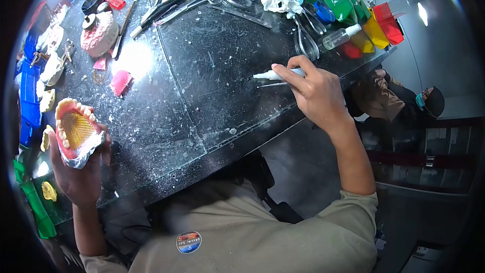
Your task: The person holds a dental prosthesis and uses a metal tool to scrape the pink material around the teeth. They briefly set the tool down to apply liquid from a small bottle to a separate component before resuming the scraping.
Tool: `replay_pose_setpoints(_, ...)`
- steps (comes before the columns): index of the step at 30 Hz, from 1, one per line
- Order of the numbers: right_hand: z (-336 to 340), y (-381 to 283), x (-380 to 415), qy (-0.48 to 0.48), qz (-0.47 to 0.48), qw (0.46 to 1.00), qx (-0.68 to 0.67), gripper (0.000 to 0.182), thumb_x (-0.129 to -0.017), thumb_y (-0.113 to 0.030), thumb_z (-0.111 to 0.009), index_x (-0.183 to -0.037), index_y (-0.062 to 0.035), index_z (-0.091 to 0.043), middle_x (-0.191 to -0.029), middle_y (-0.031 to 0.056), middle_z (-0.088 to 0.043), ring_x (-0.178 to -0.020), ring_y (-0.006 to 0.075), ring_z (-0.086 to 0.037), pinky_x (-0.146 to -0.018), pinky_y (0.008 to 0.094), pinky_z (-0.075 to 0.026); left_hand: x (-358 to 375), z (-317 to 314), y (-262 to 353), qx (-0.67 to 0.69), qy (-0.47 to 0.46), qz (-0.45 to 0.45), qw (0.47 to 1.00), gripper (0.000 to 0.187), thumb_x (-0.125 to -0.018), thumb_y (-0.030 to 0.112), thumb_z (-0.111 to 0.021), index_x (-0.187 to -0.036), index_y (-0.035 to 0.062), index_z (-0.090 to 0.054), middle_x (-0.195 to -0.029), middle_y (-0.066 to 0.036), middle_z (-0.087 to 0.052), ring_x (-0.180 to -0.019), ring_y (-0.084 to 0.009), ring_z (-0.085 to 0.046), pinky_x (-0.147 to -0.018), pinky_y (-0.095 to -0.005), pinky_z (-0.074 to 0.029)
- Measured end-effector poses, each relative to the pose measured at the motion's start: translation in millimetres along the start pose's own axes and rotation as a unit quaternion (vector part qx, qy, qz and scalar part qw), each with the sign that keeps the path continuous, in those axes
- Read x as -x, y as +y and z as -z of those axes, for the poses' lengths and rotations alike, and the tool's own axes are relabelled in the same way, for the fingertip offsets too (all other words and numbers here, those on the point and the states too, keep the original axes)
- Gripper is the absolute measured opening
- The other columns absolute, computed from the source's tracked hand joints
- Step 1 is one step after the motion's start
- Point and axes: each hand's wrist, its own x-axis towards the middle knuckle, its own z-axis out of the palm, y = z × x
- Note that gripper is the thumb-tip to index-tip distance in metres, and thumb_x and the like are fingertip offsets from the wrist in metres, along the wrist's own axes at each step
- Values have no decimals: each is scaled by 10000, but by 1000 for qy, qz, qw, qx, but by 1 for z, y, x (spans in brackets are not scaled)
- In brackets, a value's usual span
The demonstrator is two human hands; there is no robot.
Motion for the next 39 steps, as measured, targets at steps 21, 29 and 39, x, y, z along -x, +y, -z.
replay_pose_setpoints(21, 9, 4, -9, 110, -105, 960, -234, 345, -738, 59, -621, -1062, -52, -580, -920, 78, -618, -754, 115, -618, -591, 224, -474, 1, -5, 0, 20, 4, -21, 1000, 479, -969, 347, -216, -1212, -44, -351, -956, -195, -514, -769, -238, -537, -524, -276, -435)
replay_pose_setpoints(29, -24, 21, -16, 123, -177, 906, -365, 275, -804, -11, -628, -1047, 39, -508, -942, 99, -622, -854, 107, -596, -685, 223, -482, 2, -7, -1, -9, 37, -43, 998, 545, -955, 424, -204, -1220, -25, -365, -988, -180, -523, -777, -238, -551, -518, -270, -441)
replay_pose_setpoints(39, -29, 7, -80, 176, -74, 871, -452, 239, -797, -68, -660, -981, 18, -534, -912, 39, -560, -817, 82, -578, -688, 211, -493, 5, 2, 3, 4, -12, 29, 1000, 624, -924, 506, -217, -1229, -10, -391, -973, -144, -560, -805, -228, -549, -585, -296, -429)
